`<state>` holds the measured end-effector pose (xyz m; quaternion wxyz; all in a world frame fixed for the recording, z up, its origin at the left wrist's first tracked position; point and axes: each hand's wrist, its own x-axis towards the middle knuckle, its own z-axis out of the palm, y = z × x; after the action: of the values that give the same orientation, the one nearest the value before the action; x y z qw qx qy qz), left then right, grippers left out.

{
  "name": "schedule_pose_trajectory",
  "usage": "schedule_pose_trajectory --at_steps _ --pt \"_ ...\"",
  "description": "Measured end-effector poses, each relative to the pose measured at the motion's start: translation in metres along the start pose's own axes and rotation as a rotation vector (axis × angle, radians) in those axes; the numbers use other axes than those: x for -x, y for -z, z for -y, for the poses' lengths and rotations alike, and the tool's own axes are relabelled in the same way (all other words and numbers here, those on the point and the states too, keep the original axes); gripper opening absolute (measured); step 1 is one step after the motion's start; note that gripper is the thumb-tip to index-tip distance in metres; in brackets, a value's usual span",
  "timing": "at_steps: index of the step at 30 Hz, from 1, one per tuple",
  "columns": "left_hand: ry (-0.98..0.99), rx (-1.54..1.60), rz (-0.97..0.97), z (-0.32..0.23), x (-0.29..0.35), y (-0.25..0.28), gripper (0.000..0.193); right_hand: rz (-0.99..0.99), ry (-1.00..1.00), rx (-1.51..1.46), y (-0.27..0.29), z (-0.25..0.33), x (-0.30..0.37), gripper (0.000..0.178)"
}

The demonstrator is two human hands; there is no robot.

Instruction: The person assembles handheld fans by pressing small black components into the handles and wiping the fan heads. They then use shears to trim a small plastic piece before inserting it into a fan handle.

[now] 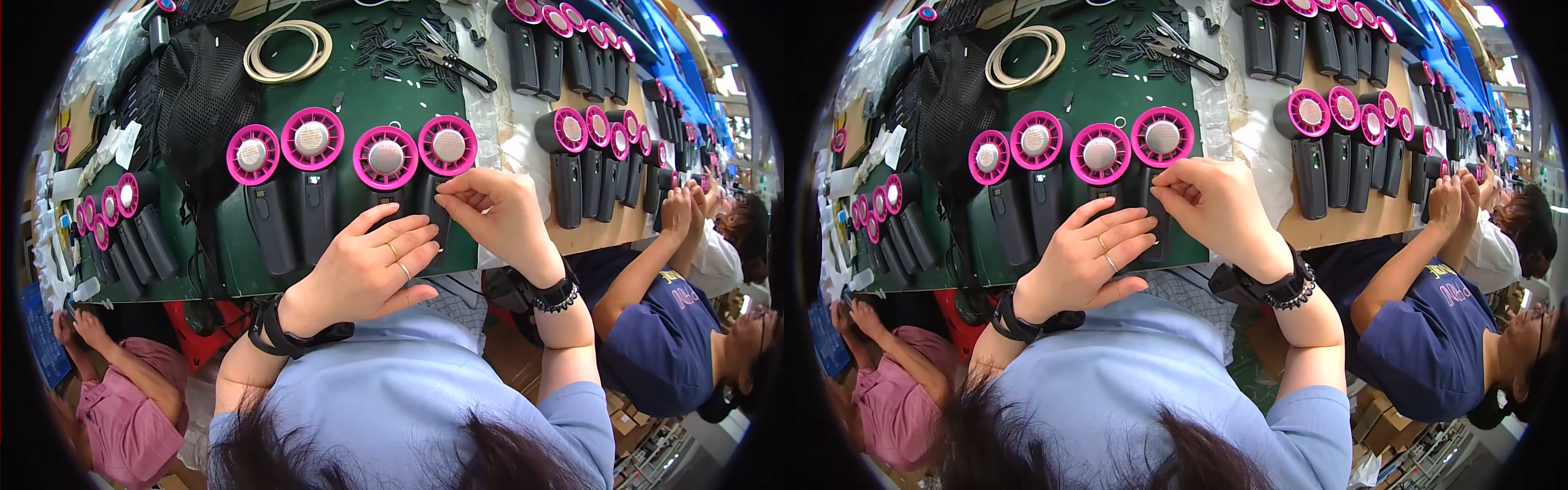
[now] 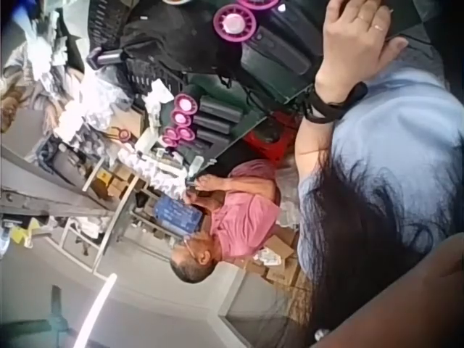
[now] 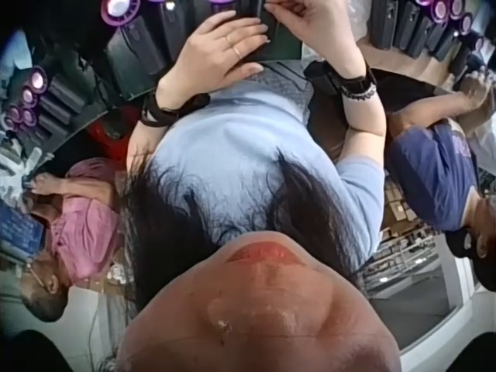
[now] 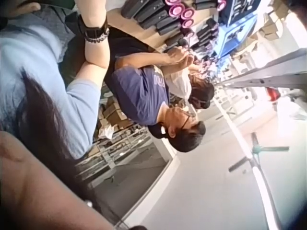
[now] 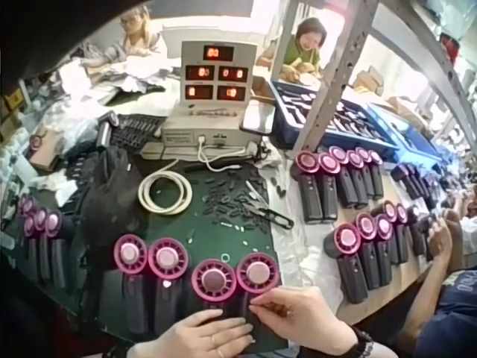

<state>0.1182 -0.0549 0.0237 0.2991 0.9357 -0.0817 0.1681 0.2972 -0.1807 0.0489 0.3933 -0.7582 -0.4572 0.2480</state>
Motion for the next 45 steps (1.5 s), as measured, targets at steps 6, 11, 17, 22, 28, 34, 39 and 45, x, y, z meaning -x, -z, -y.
schedule_pose_trajectory --at_steps 6,11,17,22,28,34,39,45 --pt "-0.013 -0.011 -0.032 0.001 -0.001 -0.001 0.042 -0.080 0.085 0.077 -0.007 -0.002 0.005 0.010" --pt "-0.016 -0.030 -0.074 0.003 -0.003 0.004 0.043 -0.121 0.104 0.058 -0.005 -0.009 0.014 0.016" --pt "0.022 -0.095 -0.036 0.006 -0.004 0.006 0.049 -0.223 0.269 0.133 -0.010 -0.014 0.032 0.028" --pt "0.031 -0.157 0.015 0.007 -0.007 0.006 0.054 -0.206 0.306 0.207 -0.014 -0.018 0.033 0.033" --pt "0.031 -0.179 0.023 0.006 -0.007 0.006 0.055 -0.215 0.427 0.350 -0.016 -0.023 0.029 0.038" --pt "0.013 -0.100 -0.072 0.008 -0.002 0.011 0.050 -0.186 0.464 0.313 -0.013 -0.021 0.035 0.038" --pt "0.022 -0.040 -0.175 0.010 0.004 0.019 0.046 -0.130 0.445 0.375 -0.011 -0.019 0.036 0.038" --pt "0.039 -0.037 -0.213 0.011 0.010 0.025 0.046 -0.146 0.440 0.394 -0.013 -0.017 0.038 0.040"
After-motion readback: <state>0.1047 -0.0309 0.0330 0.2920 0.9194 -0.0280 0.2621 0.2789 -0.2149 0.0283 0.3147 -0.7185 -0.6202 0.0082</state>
